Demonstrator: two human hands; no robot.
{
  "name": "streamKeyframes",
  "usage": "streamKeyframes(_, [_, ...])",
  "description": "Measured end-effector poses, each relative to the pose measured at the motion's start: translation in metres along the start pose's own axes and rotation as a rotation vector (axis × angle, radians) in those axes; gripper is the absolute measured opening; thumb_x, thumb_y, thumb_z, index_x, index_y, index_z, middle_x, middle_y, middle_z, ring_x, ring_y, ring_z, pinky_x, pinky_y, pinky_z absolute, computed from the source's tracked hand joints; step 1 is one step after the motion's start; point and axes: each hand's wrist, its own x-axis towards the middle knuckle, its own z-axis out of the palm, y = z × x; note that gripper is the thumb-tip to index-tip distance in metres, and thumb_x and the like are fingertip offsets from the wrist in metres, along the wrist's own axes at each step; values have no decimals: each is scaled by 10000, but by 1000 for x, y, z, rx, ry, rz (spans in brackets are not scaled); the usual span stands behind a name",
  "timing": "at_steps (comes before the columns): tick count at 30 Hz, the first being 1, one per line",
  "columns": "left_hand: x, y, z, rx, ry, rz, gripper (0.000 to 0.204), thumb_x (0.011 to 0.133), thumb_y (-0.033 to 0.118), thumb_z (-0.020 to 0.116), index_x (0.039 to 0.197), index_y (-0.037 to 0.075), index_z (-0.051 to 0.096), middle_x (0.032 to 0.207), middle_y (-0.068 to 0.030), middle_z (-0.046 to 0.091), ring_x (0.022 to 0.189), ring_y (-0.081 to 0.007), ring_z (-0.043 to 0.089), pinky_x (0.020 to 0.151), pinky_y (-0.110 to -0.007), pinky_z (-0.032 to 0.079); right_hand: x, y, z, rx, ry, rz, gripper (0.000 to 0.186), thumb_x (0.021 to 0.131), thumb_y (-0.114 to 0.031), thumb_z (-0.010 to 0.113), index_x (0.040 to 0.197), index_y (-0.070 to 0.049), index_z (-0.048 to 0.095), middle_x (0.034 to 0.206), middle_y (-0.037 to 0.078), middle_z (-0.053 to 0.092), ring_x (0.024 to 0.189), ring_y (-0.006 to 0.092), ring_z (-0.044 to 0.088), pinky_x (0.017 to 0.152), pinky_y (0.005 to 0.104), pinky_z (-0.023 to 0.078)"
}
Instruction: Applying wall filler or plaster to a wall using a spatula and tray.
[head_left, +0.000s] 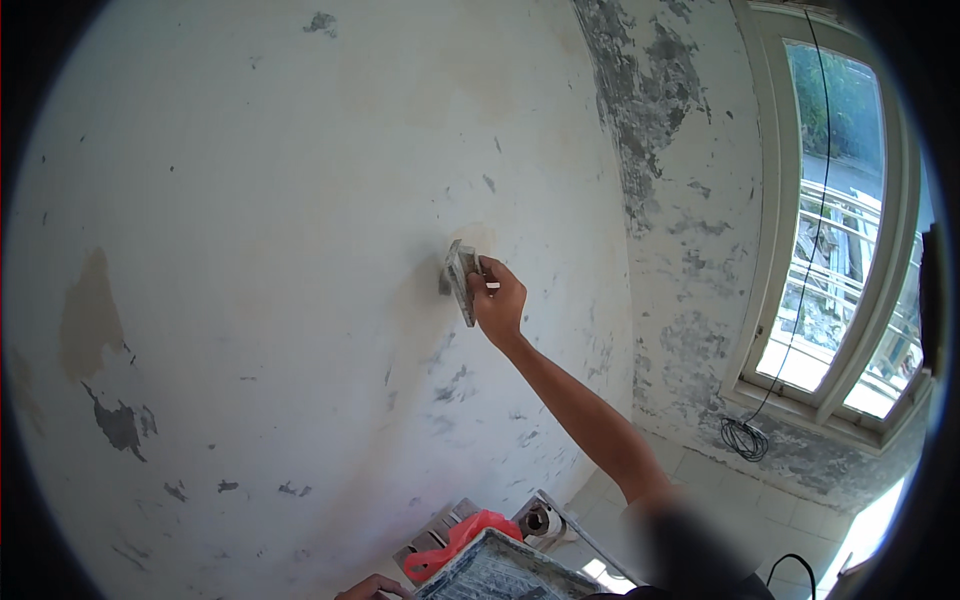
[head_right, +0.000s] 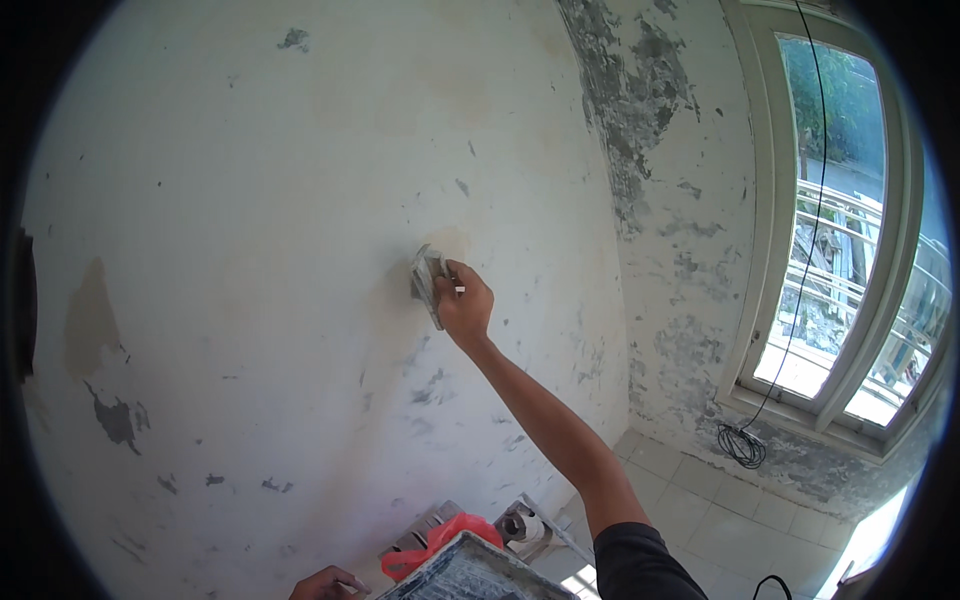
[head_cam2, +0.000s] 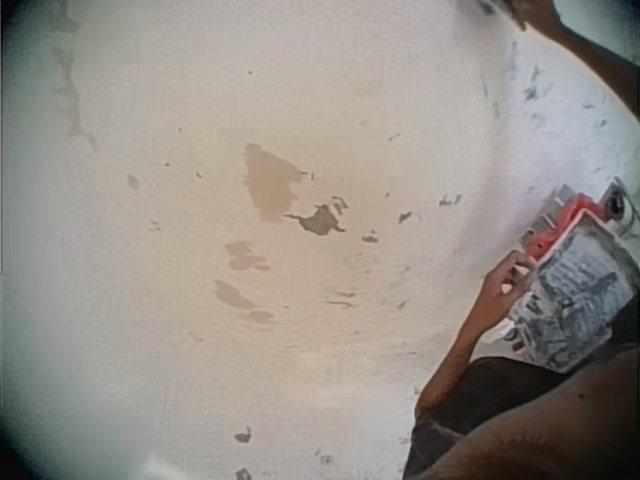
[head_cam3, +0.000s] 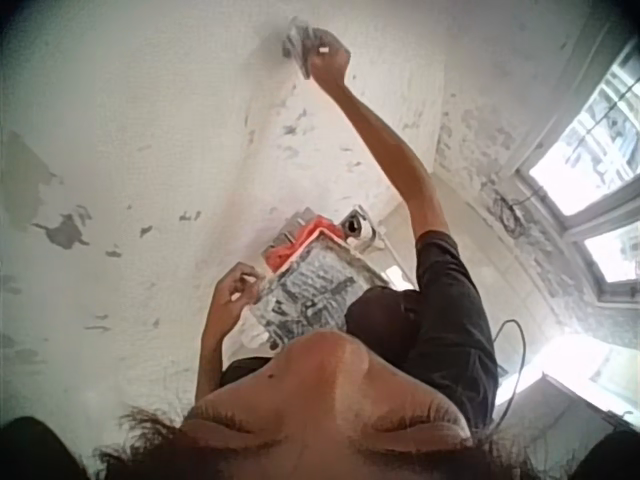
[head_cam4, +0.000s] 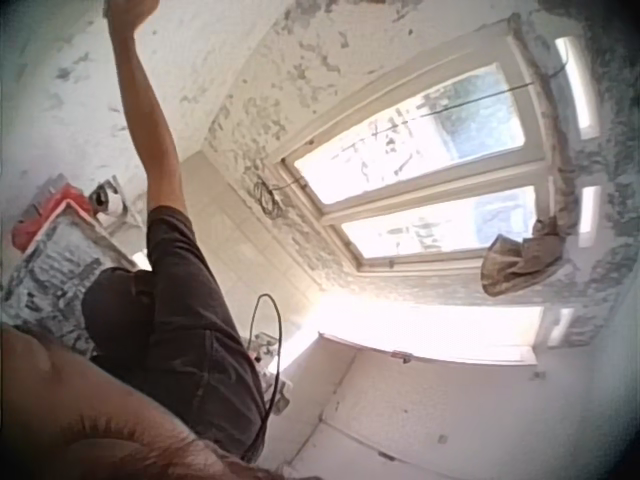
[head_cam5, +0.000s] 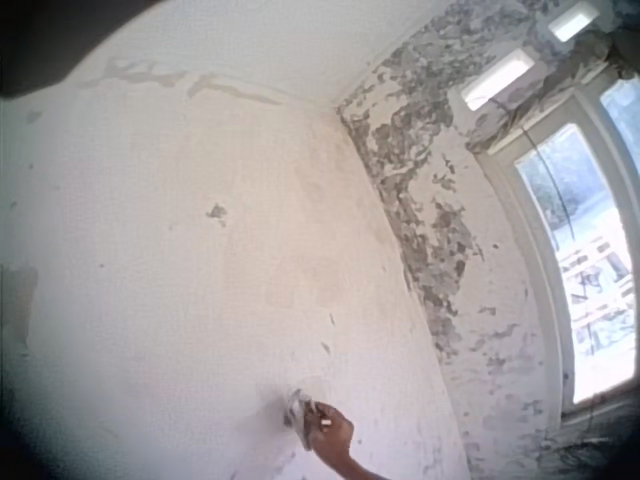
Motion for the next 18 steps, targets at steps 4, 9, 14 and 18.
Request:
streamKeyframes(4, [-3,2,1,23,14,1,155,922,143,631,1029,34,604,815,-23,580,707,-118,572,682,-287,477,54,15,-17,-89,260,172,275,857,-107,658,1120,-34,684,940,126,729,787,237,699,749,367,531])
streamKeyframes(9, [3,-3,-2,48,-21,-5,168,901,127,633,1039,37,601,886,-23,583,748,-115,574,699,-288,485,68,19,-11,-225,172,250,285,852,-132,666,1130,-73,692,988,125,727,866,267,695,806,391,522])
streamKeyframes(14, [-2,-1,-5,32,-34,4,185,896,125,634,1058,42,594,891,-25,592,758,-115,578,727,-285,487,-1,-13,18,-134,-84,-48,280,851,-94,684,1128,-49,685,1034,115,720,927,255,679,847,349,513])
streamKeyframes(18, [6,-24,-27,-247,-84,35,260,969,208,570,1168,42,562,1016,-77,632,872,-177,619,802,-329,500,-93,-63,-11,327,-525,217,278,894,-11,611,1168,22,639,1006,66,698,915,172,660,816,343,527])
